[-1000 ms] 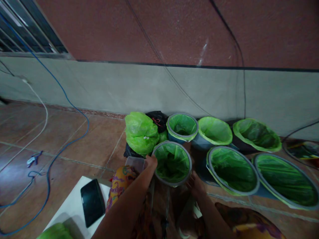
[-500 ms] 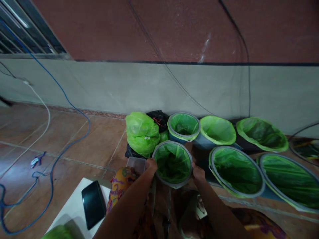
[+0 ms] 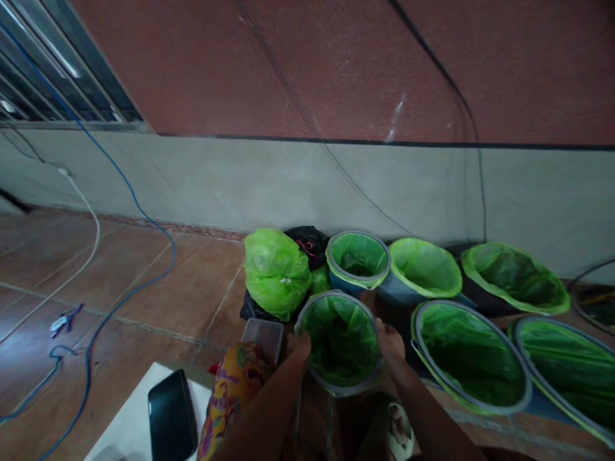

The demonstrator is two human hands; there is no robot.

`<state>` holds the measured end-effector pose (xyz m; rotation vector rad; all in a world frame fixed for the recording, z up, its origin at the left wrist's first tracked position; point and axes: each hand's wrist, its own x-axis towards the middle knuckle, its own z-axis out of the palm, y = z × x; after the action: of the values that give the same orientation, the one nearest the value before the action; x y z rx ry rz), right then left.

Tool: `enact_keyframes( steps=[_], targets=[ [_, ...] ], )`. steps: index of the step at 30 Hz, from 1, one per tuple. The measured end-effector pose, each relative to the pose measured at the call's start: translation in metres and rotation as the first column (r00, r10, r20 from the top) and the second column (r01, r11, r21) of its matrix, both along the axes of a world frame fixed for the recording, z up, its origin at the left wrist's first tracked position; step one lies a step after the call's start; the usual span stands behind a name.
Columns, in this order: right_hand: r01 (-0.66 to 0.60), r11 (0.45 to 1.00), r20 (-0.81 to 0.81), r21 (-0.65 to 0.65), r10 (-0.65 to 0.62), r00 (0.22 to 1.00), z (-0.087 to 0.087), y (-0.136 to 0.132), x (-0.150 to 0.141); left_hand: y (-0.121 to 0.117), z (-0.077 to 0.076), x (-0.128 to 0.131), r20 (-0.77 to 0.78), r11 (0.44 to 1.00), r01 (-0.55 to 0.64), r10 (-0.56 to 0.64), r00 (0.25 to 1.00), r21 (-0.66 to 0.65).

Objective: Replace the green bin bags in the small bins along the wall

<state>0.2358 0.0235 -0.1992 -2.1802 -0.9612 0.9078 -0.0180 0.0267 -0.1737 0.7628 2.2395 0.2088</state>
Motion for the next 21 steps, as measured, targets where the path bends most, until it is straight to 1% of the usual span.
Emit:
enact_keyframes(
  steps=[2, 3, 6, 11, 16, 18, 19, 21],
  targets=[
    [-0.052, 0.994, 0.078, -0.098, 0.060, 0.995, 0.006, 0.027, -0.002, -0.007, -0.004, 0.003, 0.014, 1.000, -0.009, 0.009, 1.000, -0.021],
    [-0.087, 0.988, 0.095, -0.125, 0.099, 0.991, 0.007, 0.038, -0.004, -0.010, -0.007, 0.004, 0.014, 1.000, -0.010, 0.010, 1.000, -0.026],
    [-0.173, 0.976, 0.120, -0.136, 0.190, 0.974, 0.001, 0.053, -0.012, -0.019, -0.016, 0.009, -0.013, 1.000, -0.012, 0.012, 1.000, -0.025],
    [-0.202, 0.971, 0.177, -0.128, 0.223, 0.959, -0.018, 0.048, -0.015, -0.024, -0.028, 0.013, -0.055, 0.999, -0.039, 0.037, 0.998, -0.028],
    [-0.137, 0.988, 0.150, -0.065, 0.146, 0.978, -0.029, 0.044, -0.012, -0.025, -0.032, 0.016, -0.072, 0.995, -0.090, 0.087, 0.994, -0.036],
    [-0.137, 0.990, 0.148, -0.036, 0.141, 0.979, -0.029, 0.046, -0.012, -0.025, -0.032, 0.015, -0.073, 0.996, -0.083, 0.080, 0.994, -0.038],
    [-0.144, 0.989, 0.151, -0.043, 0.149, 0.977, -0.027, 0.047, -0.013, -0.025, -0.032, 0.015, -0.072, 0.997, -0.068, 0.065, 0.995, -0.040],
    [-0.181, 0.978, 0.153, -0.108, 0.196, 0.968, -0.017, 0.050, -0.015, -0.024, -0.029, 0.013, -0.075, 0.999, -0.028, 0.025, 0.997, -0.037]
  ],
)
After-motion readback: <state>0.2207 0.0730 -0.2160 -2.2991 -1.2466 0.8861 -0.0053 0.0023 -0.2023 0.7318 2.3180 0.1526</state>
